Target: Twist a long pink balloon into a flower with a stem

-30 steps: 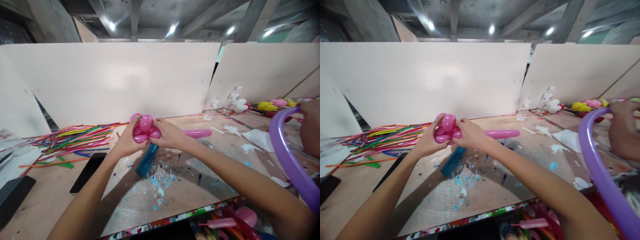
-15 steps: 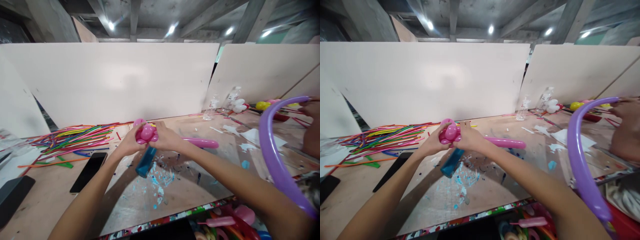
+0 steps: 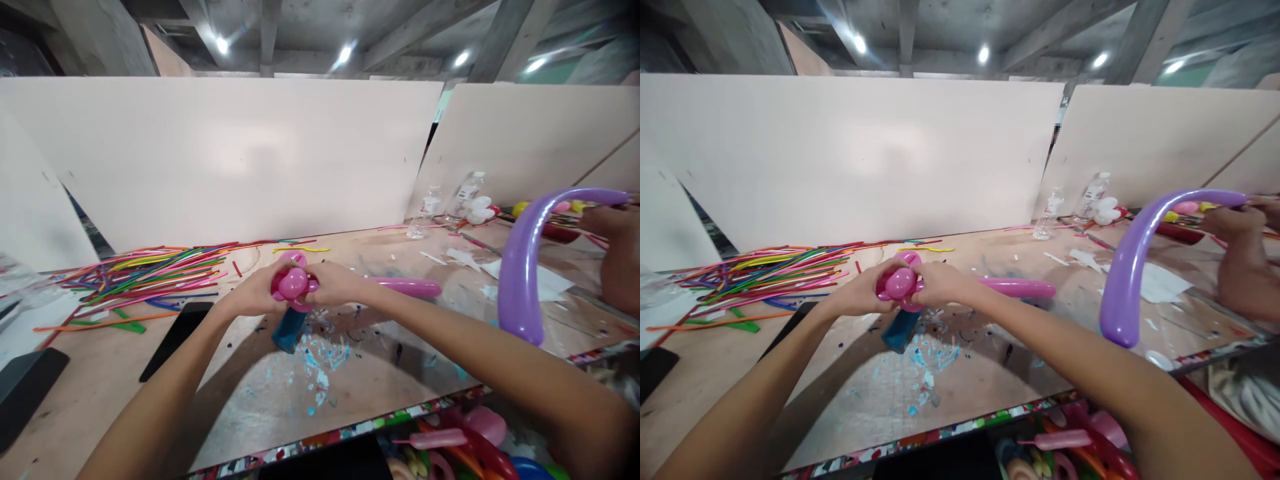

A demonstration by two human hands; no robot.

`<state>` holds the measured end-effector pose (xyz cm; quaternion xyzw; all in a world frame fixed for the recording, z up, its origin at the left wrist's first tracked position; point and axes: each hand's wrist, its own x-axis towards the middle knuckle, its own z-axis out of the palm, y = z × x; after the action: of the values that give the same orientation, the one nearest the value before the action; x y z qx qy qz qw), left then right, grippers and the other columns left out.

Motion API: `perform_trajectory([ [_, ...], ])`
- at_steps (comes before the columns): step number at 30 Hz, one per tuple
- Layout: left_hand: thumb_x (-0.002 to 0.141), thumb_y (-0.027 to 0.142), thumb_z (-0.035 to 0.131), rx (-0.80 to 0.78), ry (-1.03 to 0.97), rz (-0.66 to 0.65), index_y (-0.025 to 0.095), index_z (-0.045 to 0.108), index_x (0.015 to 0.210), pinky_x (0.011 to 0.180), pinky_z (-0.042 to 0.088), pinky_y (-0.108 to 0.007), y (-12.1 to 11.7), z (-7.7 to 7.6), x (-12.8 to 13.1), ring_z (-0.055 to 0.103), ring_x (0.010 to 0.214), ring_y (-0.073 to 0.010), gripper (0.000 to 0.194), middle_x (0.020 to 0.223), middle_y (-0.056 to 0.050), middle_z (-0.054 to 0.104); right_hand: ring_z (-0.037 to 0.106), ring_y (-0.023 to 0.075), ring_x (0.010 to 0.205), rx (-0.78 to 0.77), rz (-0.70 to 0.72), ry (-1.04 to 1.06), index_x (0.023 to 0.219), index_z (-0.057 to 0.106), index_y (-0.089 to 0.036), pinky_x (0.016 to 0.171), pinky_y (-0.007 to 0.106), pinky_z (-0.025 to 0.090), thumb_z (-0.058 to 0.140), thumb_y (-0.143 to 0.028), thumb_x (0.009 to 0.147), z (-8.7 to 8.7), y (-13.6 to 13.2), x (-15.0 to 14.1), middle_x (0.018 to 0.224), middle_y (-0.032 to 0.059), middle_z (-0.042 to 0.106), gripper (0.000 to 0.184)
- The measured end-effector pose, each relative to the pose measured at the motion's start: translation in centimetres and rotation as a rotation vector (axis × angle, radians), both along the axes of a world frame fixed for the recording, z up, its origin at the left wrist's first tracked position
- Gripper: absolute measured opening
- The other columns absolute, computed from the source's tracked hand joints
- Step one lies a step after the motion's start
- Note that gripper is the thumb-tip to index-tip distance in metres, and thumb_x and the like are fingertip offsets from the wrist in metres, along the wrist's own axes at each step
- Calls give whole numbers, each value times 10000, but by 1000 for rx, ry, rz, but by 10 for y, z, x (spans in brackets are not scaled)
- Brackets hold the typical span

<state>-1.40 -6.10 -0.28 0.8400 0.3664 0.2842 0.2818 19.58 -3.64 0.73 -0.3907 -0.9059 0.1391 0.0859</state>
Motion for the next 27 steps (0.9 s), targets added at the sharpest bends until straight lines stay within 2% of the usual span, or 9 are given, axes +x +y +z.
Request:
perform_trajectory([
  [4,577,123,668,-169,-43,-147,216,466,1290,969,443,-409,-1,15,-4,546,1138,-263,747,1280,-76,561,622,222,882,-213,118,77,1183,599,-200,736,291,475,663,-354,681,11,3,4,1075,64,675,529],
  [8,573,115,676,-196,-72,-192,220,479,1280,981,439,-422,0,25,-7,550,1138,-265,741,1280,-71,569,607,214,945,-350,171,161,1200,588,-198,795,292,484,664,-365,714,21,2,6,1127,54,650,520],
  [12,587,124,657,-240,-148,-217,190,494,1283,966,451,-413,3,24,-9,563,1129,-272,718,1282,-94,575,597,189,920,-430,211,234,1159,609,-198,773,275,485,608,-276,756,28,-1,7,1079,40,650,411],
  [16,587,139,650,-269,-225,-218,194,509,1293,955,463,-407,3,20,-7,569,1129,-278,722,1317,-104,557,592,174,859,-474,202,260,1143,621,-193,719,272,479,561,-204,753,31,-3,7,1029,39,657,394],
  [19,581,94,633,-160,-176,-161,212,503,1307,991,440,-415,-1,21,-1,544,1167,-273,747,1331,-89,544,600,188,873,-388,142,252,1150,616,-199,729,285,481,597,-225,722,31,-3,7,1021,38,667,429],
  [22,585,78,623,-78,-155,-40,214,479,1322,998,437,-425,-3,23,8,541,1169,-268,763,1319,-87,545,614,202,870,-208,16,192,1170,593,-216,721,299,477,636,-298,696,33,-5,7,1047,47,674,484],
  [27,589,86,628,-184,-338,23,177,424,1341,976,461,-391,-4,20,18,552,1160,-257,784,1326,-121,530,631,247,803,179,-150,-15,1104,587,-210,621,314,430,603,-505,705,41,-13,5,984,78,695,497],
])
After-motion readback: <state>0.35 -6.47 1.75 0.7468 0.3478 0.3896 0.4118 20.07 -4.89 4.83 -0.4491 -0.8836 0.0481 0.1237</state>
